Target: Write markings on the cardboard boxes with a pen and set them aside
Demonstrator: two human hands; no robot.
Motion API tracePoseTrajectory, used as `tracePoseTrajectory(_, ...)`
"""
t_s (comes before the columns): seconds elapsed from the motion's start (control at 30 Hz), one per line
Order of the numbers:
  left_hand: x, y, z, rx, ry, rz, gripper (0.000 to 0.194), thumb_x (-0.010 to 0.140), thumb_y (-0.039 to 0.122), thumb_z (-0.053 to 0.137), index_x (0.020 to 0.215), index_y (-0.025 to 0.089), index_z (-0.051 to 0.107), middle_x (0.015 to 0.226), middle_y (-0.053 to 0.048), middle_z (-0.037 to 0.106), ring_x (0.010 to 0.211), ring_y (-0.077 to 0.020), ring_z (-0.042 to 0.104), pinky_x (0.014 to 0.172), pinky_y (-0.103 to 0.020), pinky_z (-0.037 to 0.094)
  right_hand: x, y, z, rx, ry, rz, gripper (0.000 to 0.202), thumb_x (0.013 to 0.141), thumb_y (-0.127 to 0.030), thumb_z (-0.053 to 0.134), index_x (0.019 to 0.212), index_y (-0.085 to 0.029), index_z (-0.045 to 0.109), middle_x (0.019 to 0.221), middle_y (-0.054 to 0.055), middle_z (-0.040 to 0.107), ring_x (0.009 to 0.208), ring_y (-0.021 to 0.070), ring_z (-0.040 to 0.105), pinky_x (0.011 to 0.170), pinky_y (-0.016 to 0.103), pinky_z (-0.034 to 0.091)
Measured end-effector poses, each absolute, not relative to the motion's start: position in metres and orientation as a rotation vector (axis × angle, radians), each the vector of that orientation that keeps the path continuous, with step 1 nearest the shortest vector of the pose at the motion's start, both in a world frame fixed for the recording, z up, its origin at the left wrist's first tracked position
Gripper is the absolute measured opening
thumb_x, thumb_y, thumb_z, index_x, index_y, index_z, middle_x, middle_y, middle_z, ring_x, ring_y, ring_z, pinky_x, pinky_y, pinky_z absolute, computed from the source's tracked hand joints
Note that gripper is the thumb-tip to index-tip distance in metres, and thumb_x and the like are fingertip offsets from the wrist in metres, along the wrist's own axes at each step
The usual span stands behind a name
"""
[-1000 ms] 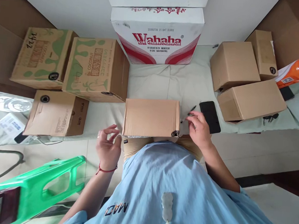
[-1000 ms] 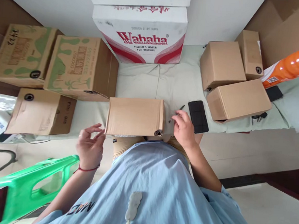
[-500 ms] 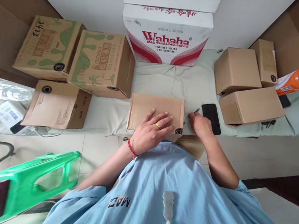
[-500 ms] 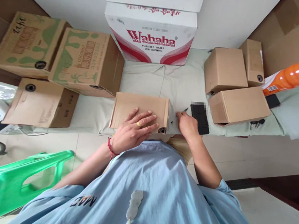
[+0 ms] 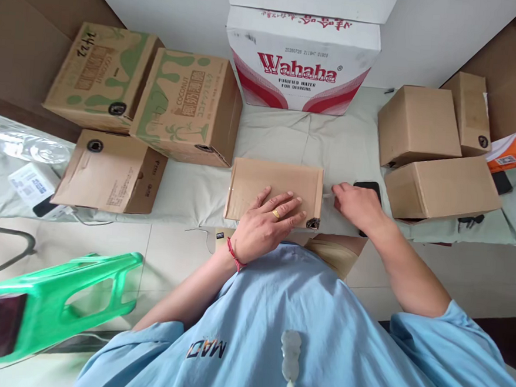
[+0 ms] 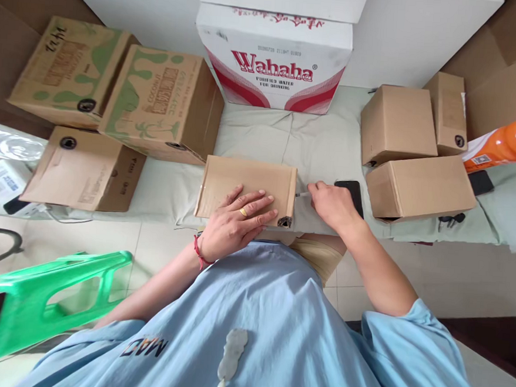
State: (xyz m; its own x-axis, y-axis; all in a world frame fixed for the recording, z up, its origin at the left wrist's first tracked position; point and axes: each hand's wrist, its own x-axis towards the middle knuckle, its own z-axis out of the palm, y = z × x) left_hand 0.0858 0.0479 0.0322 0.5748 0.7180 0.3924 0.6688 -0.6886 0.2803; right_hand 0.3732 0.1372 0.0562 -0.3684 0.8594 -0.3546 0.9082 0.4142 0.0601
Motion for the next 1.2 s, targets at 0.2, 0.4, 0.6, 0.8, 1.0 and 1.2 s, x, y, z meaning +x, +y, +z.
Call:
tracePoseTrajectory(0.2, 0.094, 0.049, 0.029, 2.666, 1.350, 0.739, 0.040, 0.110, 0.024, 0.063, 0.149, 0.028, 0.073, 0.158, -0.010, 0.073, 0.151, -0.0328, 0.065, 0.136, -0.063, 0.036, 0.400, 0.104, 0.077, 2.436, 2.957, -0.588, 0.013, 0.102, -0.037, 0.067, 0.101, -0.024, 0.069, 0.074, -0.001, 0.070, 0.062, 0.0165, 0.061, 0.063, 0.030, 0.047)
tracePoseTrajectory(0.4, 0.104, 0.052, 0.024, 2.627, 1.427, 0.781, 0.041, 0.109, 0.025, 0.064, 0.149, 0.030, 0.072, 0.159, -0.012, 0.071, 0.153, -0.0338, 0.064, 0.136, -0.063, 0.035, 0.384, 0.061, 0.083, 2.727, 2.322, -2.352, 0.047, 0.106, -0.069, 0.053, 0.107, -0.026, 0.072, 0.068, 0.000, 0.063, 0.043, 0.0115, 0.037, 0.040, 0.026, 0.027)
tracePoseTrajectory(0.6, 0.104, 0.052, 0.021, 2.576, 1.419, 0.750, 0.047, 0.108, 0.024, 0.064, 0.154, 0.034, 0.068, 0.164, -0.011, 0.067, 0.156, -0.0345, 0.060, 0.137, -0.064, 0.032, 0.373, 0.053, 0.063, 2.379, 1.852, -2.790, 0.082, 0.099, -0.094, 0.035, 0.098, -0.022, 0.075, 0.053, -0.004, 0.045, 0.043, 0.0120, 0.031, 0.041, 0.026, 0.025)
tracePoseTrajectory(0.8, 0.107, 0.052, 0.026, 2.600, 1.447, 0.705, 0.050, 0.108, 0.023, 0.065, 0.156, 0.036, 0.068, 0.164, -0.010, 0.068, 0.156, -0.0344, 0.060, 0.136, -0.063, 0.033, 0.362, 0.047, 0.052, 2.488, 2.205, -2.423, 0.036, 0.098, -0.057, 0.079, 0.110, -0.024, 0.075, 0.084, 0.001, 0.078, 0.055, 0.0112, 0.053, 0.053, 0.026, 0.044)
tracePoseTrajectory(1.0, 0.110, 0.055, 0.030, 2.649, 1.475, 0.670, 0.052, 0.109, 0.024, 0.066, 0.159, 0.037, 0.066, 0.164, -0.011, 0.067, 0.155, -0.0344, 0.061, 0.136, -0.062, 0.034, 0.346, 0.044, 0.054, 2.406, 2.787, -1.581, 0.013, 0.101, -0.038, 0.072, 0.101, -0.025, 0.074, 0.068, -0.005, 0.064, 0.052, 0.0119, 0.050, 0.051, 0.027, 0.045)
tracePoseTrajectory(1.2, 0.111, 0.055, 0.029, 2.638, 1.471, 0.665, 0.053, 0.109, 0.024, 0.066, 0.160, 0.037, 0.065, 0.165, -0.011, 0.066, 0.156, -0.0351, 0.060, 0.136, -0.063, 0.034, 0.341, 0.048, 0.056, 2.457, 2.910, -1.239, 0.007, 0.102, -0.032, 0.068, 0.101, -0.026, 0.071, 0.073, -0.004, 0.070, 0.051, 0.0119, 0.052, 0.055, 0.028, 0.051)
